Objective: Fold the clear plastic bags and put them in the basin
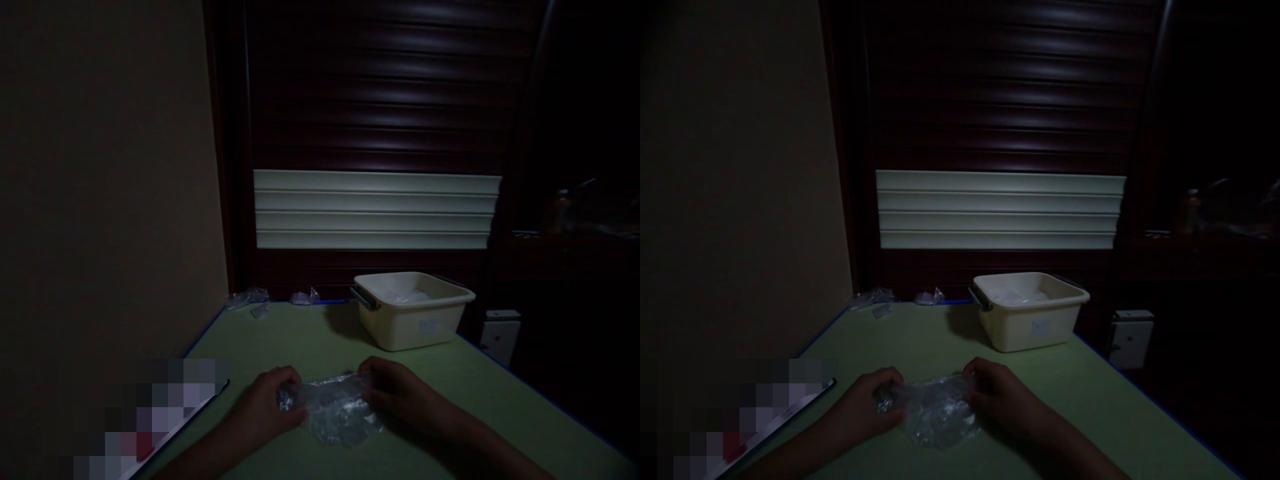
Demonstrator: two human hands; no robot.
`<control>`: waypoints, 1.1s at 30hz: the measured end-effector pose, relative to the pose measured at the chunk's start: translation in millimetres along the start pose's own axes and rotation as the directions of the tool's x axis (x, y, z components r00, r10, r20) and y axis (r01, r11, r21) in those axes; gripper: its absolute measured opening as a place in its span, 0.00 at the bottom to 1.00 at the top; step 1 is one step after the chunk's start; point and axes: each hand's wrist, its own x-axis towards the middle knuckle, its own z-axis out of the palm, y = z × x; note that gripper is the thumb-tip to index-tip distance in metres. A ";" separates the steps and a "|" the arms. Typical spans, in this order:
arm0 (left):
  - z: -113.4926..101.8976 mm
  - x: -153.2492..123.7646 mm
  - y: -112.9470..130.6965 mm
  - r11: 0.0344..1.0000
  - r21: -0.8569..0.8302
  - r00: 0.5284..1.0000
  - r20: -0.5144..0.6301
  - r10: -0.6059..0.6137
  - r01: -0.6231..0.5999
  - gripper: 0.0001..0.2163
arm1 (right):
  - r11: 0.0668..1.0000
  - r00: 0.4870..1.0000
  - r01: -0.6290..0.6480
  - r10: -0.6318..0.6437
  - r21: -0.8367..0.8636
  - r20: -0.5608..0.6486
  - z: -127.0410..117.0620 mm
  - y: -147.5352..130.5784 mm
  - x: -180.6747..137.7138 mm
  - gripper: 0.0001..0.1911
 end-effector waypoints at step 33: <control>-11.4 -7.2 6.3 0.754 0.411 0.859 0.229 0.458 -0.512 0.10 | 0.865 0.984 0.166 -0.177 -0.473 0.022 -7.4 -17.8 -13.3 0.20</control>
